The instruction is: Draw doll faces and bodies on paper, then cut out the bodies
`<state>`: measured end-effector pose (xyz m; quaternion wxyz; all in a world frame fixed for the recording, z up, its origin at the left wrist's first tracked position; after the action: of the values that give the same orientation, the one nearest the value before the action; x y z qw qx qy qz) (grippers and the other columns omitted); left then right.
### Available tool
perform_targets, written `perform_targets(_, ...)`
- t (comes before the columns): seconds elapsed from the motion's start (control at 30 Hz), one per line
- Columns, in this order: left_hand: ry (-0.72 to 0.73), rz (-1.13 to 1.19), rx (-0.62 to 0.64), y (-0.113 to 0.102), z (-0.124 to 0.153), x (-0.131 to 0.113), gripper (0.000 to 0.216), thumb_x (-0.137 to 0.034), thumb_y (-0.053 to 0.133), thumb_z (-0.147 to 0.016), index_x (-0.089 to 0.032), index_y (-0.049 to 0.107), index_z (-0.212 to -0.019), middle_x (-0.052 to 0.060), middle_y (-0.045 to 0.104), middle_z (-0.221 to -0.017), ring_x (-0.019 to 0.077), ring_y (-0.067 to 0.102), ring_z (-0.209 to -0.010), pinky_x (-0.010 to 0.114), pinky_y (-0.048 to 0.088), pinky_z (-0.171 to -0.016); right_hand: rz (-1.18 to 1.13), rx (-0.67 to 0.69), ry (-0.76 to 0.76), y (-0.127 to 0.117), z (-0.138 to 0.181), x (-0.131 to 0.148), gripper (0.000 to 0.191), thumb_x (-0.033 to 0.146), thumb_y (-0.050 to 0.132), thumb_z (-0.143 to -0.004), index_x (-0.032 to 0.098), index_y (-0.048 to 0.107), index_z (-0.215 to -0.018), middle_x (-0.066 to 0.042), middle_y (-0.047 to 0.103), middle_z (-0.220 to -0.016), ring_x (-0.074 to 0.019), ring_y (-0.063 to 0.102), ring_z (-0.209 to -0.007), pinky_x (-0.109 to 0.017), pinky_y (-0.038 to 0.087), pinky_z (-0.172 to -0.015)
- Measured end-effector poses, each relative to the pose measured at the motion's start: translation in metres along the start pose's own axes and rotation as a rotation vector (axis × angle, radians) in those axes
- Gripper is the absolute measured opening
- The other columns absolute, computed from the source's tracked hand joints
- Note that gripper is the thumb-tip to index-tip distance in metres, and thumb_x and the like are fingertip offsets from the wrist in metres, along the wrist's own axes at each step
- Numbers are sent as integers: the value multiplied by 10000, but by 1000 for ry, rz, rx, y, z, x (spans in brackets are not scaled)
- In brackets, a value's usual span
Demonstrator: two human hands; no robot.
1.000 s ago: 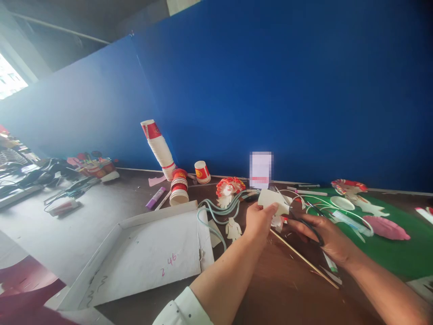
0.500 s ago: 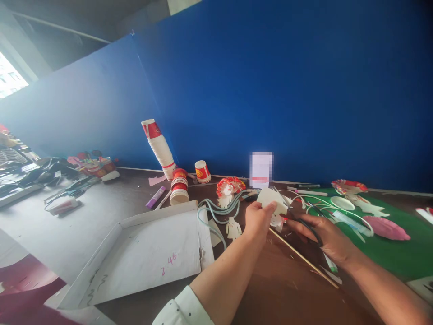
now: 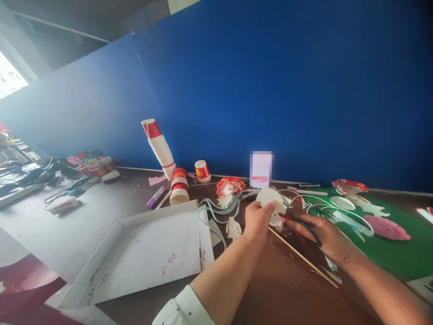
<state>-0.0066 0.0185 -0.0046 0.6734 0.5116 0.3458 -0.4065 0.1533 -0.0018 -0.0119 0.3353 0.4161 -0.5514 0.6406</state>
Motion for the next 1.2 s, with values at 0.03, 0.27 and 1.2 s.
perform_targets(0.03, 1, 6, 4, 0, 0, 0, 180, -288, 780, -624, -156, 659, -628, 1, 577, -538, 124, 496, -512, 238, 392, -502, -2, 3, -3, 0, 0, 0, 516, 671, 707, -715, 251, 811, -995, 0, 588, -582, -166, 523, -571, -275, 406, -511)
perform_targets(0.27, 15, 54, 28, 1, -2, -1, 203, -283, 792, -592, -145, 668, -674, 11, 611, -581, 110, 496, -497, 229, 394, -496, 6, -3, 7, 0, 1, 2, 536, 648, 708, -730, 245, 797, -1072, 9, 582, -561, -164, 532, -551, -276, 393, -504)
perform_targets(1.2, 41, -67, 48, -3, -8, 5, 210, -297, 822, -637, -139, 718, -727, 37, 676, -648, 133, 566, -541, 245, 447, -542, 4, -6, -17, 1, 0, -3, 442, 651, 647, -781, 235, 784, -840, -3, 597, -585, -164, 546, -592, -256, 416, -514)
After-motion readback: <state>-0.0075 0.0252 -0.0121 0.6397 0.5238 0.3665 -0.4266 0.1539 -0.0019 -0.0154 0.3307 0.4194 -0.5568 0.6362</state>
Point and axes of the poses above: each hand's wrist, its own z-axis away from the middle knuckle, its own y-axis out of the palm, x = y × z, the point moved 6 cm from there along -z, towards the middle knuckle
